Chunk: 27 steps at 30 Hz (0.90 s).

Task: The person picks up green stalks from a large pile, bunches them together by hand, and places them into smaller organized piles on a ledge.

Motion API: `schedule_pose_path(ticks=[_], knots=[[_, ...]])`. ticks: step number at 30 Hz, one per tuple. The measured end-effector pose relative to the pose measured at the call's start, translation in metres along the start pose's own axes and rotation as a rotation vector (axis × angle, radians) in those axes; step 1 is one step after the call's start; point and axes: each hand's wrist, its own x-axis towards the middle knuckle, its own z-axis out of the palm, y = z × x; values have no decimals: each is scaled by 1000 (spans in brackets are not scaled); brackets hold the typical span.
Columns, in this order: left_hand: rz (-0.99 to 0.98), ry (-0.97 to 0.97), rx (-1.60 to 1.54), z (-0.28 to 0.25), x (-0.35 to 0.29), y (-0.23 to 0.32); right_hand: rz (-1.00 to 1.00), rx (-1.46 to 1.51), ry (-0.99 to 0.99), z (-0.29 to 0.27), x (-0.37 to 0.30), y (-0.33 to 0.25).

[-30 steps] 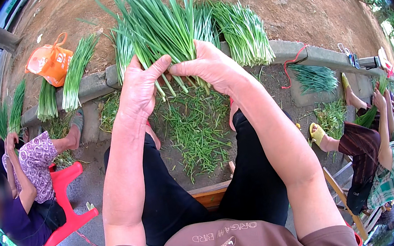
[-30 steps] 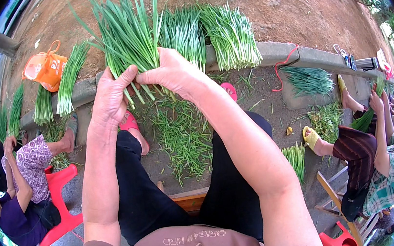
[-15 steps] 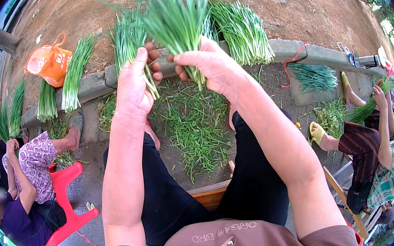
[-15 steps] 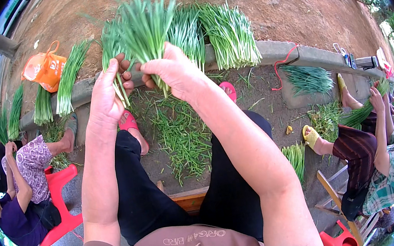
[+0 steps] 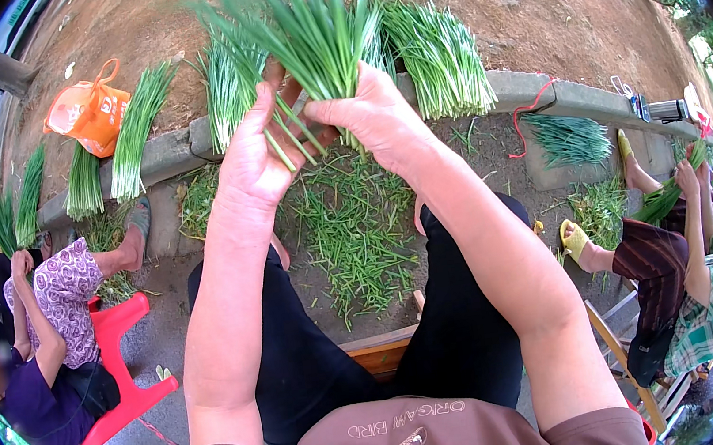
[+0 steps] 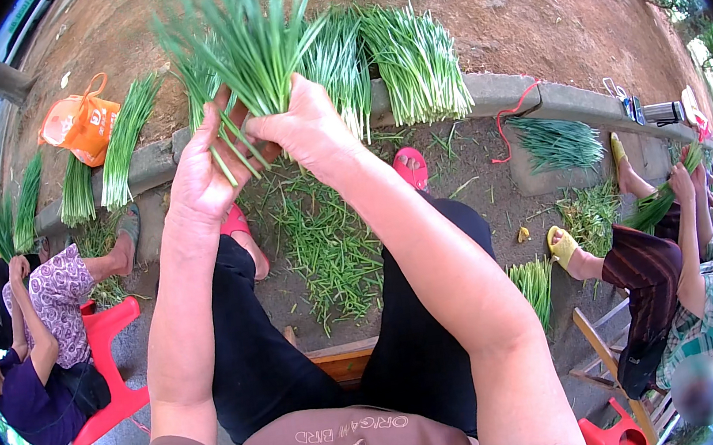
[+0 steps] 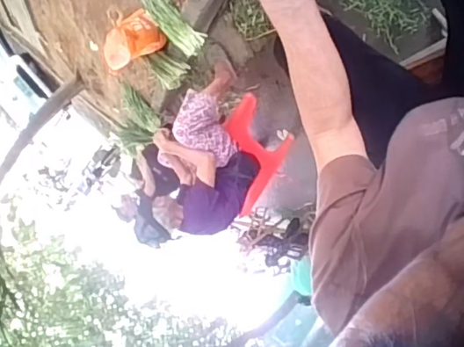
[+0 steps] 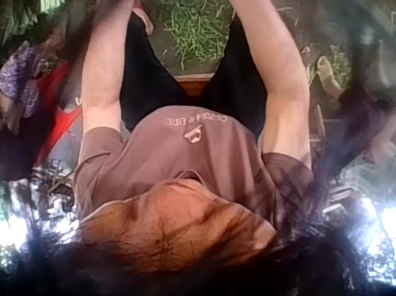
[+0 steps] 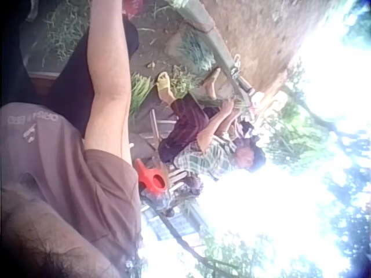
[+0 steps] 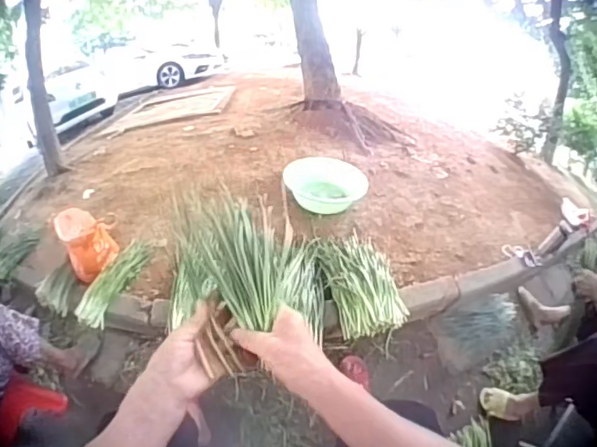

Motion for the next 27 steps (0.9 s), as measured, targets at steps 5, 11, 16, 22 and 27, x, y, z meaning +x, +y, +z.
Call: schedule_pose_path(ticks=[5, 11, 16, 22, 27], knots=[[-54, 133, -40, -7, 3, -6, -15, -274, 6, 6, -2, 2], [4, 172, 53, -7, 5, -6, 7, -77, -54, 4, 0, 3], [55, 148, 53, 7, 0, -4, -22, 91, -3, -2, 3, 1], [147, 279, 66, 10, 4, -15, -57, -178, -64, 11, -2, 6], [329, 332, 246, 21, 1, -20, -18, -169, -93, 18, -5, 6]])
